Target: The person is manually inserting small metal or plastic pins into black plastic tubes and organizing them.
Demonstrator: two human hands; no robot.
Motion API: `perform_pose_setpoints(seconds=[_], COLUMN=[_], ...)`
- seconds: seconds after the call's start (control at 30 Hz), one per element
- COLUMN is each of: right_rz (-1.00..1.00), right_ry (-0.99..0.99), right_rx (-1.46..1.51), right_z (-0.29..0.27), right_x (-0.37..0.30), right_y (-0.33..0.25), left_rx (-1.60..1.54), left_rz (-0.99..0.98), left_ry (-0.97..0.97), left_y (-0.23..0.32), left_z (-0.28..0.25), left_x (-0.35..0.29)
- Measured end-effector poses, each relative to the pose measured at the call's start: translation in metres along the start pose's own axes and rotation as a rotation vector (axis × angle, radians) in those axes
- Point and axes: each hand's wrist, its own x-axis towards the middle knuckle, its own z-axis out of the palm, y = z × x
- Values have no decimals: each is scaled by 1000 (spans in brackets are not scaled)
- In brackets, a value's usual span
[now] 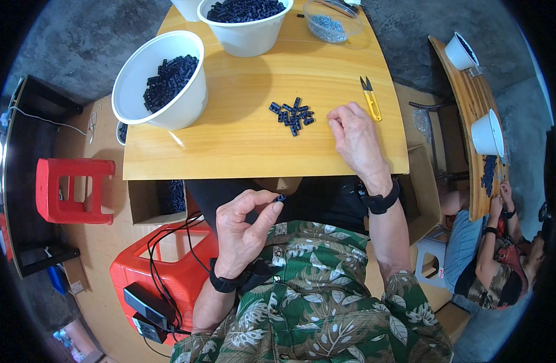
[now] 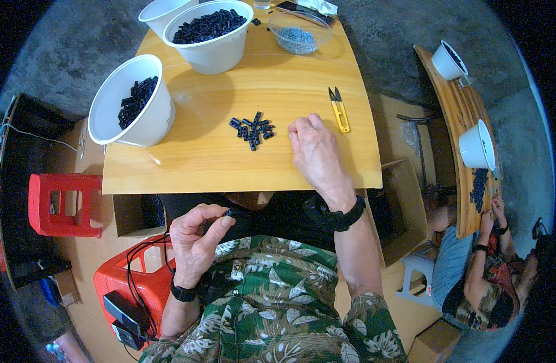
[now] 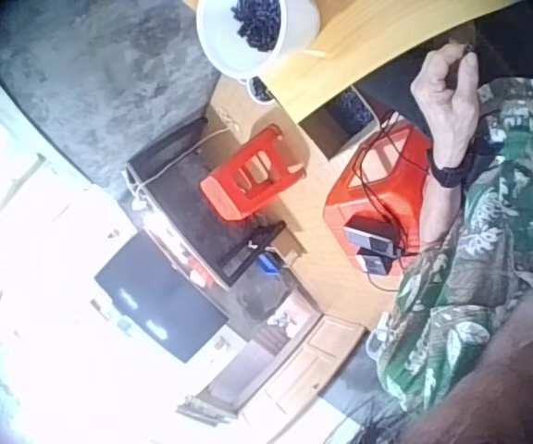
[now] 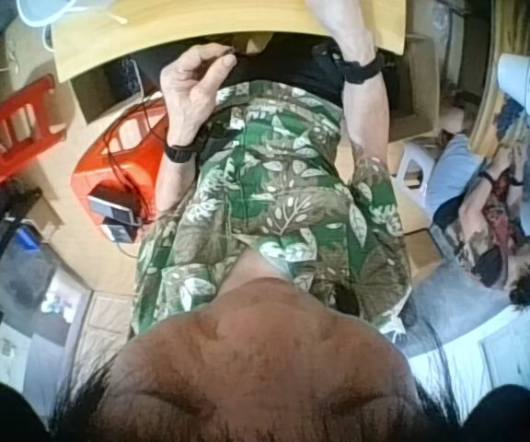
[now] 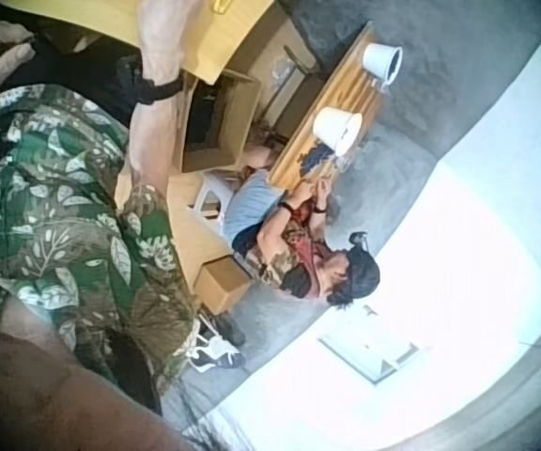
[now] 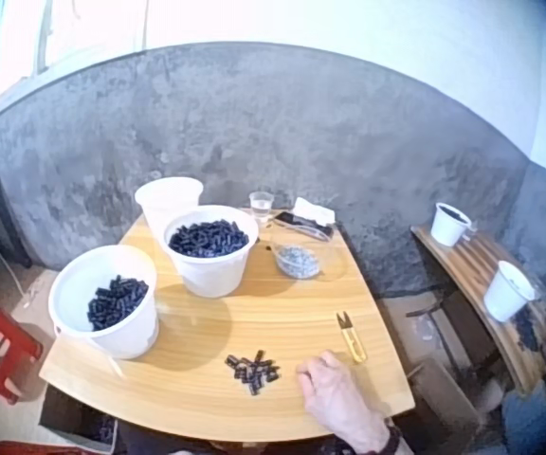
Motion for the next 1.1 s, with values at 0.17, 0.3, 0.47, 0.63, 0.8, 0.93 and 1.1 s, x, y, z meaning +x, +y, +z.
perform_pose_setpoints(seconds=[0.17,0.3,0.47,0.63,0.8,0.93,1.1], right_rz=[60,102,171,82,39,-60,136], right_ry=[-22,-41,12,-26,-75,-44,-115], right_rx=[203,312,399,340,127,-41,350], right_z=[-5,-11,-17,-14,-14,-11,-20], right_x=[0,-5,-6,0,8,7,-6], right_y=[-2,3,16,16,9,8,-11], left_rx=[22,48,25,30,46,35,81], left_rz=[21,10,21,17,23,25,28], left_ry=[1,-8,-6,0,8,-17,12], left_y=[-3,-1,-4,-4,-4,-1,7], left_z=[-2,-2,-2,0,2,0,-2], left_x=[0,0,0,0,0,0,-4])
